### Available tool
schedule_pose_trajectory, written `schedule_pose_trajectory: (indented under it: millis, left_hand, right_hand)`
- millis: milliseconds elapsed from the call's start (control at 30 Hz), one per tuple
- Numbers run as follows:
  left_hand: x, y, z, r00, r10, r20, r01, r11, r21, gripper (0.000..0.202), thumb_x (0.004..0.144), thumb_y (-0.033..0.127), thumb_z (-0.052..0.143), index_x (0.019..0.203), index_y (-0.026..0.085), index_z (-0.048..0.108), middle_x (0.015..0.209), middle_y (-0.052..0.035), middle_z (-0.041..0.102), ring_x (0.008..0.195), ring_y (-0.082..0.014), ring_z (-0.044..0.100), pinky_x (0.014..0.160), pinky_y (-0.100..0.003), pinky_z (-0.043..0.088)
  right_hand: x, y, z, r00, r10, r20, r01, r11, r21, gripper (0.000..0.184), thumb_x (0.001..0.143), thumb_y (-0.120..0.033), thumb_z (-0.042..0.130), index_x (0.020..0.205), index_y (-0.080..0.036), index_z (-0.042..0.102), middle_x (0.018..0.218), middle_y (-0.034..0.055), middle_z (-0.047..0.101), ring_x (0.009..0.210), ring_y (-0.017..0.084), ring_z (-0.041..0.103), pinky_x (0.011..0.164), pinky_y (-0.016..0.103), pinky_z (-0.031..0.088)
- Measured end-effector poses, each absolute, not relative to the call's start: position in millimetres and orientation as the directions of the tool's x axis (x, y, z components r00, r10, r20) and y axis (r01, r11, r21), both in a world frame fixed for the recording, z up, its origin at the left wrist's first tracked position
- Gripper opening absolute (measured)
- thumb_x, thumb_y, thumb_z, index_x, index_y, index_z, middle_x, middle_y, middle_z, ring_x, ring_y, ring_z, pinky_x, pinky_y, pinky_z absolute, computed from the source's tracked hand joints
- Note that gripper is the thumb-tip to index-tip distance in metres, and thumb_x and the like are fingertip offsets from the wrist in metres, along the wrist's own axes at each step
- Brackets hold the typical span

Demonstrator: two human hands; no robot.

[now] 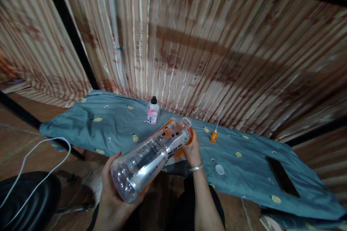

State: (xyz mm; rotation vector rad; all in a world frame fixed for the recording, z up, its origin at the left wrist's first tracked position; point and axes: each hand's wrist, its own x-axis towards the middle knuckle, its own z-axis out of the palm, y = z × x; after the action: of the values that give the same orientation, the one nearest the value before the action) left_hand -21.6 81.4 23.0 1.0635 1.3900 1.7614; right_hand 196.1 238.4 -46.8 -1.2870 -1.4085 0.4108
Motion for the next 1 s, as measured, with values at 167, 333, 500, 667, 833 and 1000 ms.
schedule_pose_trajectory:
  millis: [167,333,500,667,833,1000]
  left_hand:
    - [-21,83,16,-0.473,0.851,0.227,0.007,-0.254,0.967,0.086,0.07,0.044,0.092,0.143,0.026,0.05,0.121,-0.0047,0.073,0.101,-0.0245,0.078,0.086,-0.033,0.063]
    - [-18,83,16,-0.497,0.832,0.245,0.026,-0.267,0.963,0.086,0.075,0.064,0.085,0.143,0.025,0.05,0.12,-0.0062,0.074,0.101,-0.0243,0.078,0.087,-0.033,0.063]
    - [-18,83,14,-0.485,0.837,0.255,0.038,-0.272,0.962,0.085,0.077,0.062,0.084,0.146,0.025,0.049,0.123,-0.0072,0.074,0.103,-0.025,0.078,0.088,-0.034,0.063]
    - [-18,82,13,-0.486,0.833,0.264,0.052,-0.274,0.96,0.087,0.076,0.06,0.086,0.146,0.023,0.048,0.121,-0.0085,0.074,0.102,-0.0255,0.079,0.086,-0.033,0.064]
    - [-18,81,15,-0.482,0.848,0.221,0.022,-0.24,0.97,0.089,0.072,0.054,0.09,0.144,0.022,0.049,0.122,-0.0095,0.073,0.1,-0.0264,0.078,0.087,-0.036,0.064]
    - [-17,80,18,-0.497,0.846,0.196,-0.018,-0.236,0.972,0.086,0.071,0.047,0.091,0.143,0.024,0.051,0.121,-0.0079,0.074,0.102,-0.0265,0.078,0.088,-0.037,0.064]
  right_hand:
    - [197,238,-48,0.227,0.873,0.432,0.407,0.318,-0.856,0.067,0.073,-0.045,0.083,0.131,-0.017,0.063,0.116,0.015,0.08,0.101,0.032,0.078,0.091,0.047,0.065]
    - [194,236,-43,0.232,0.874,0.427,0.384,0.321,-0.866,0.062,0.079,-0.051,0.075,0.129,-0.016,0.062,0.112,0.0154,0.081,0.094,0.03,0.079,0.088,0.046,0.066]
    - [192,235,-40,0.252,0.883,0.396,0.335,0.304,-0.892,0.058,0.081,-0.052,0.074,0.128,-0.02,0.062,0.114,0.0134,0.081,0.096,0.029,0.079,0.091,0.046,0.065]
    - [192,234,-37,0.238,0.881,0.409,0.355,0.313,-0.881,0.056,0.076,-0.045,0.077,0.124,-0.019,0.063,0.111,0.0124,0.081,0.093,0.029,0.078,0.087,0.044,0.065]
    - [193,234,-35,0.247,0.868,0.432,0.369,0.328,-0.87,0.053,0.076,-0.043,0.074,0.122,-0.019,0.064,0.112,0.0124,0.08,0.096,0.029,0.077,0.091,0.045,0.064]
    - [195,235,-41,0.266,0.886,0.381,0.354,0.278,-0.893,0.063,0.069,-0.042,0.082,0.125,-0.02,0.063,0.11,0.0117,0.08,0.094,0.03,0.077,0.089,0.049,0.065]
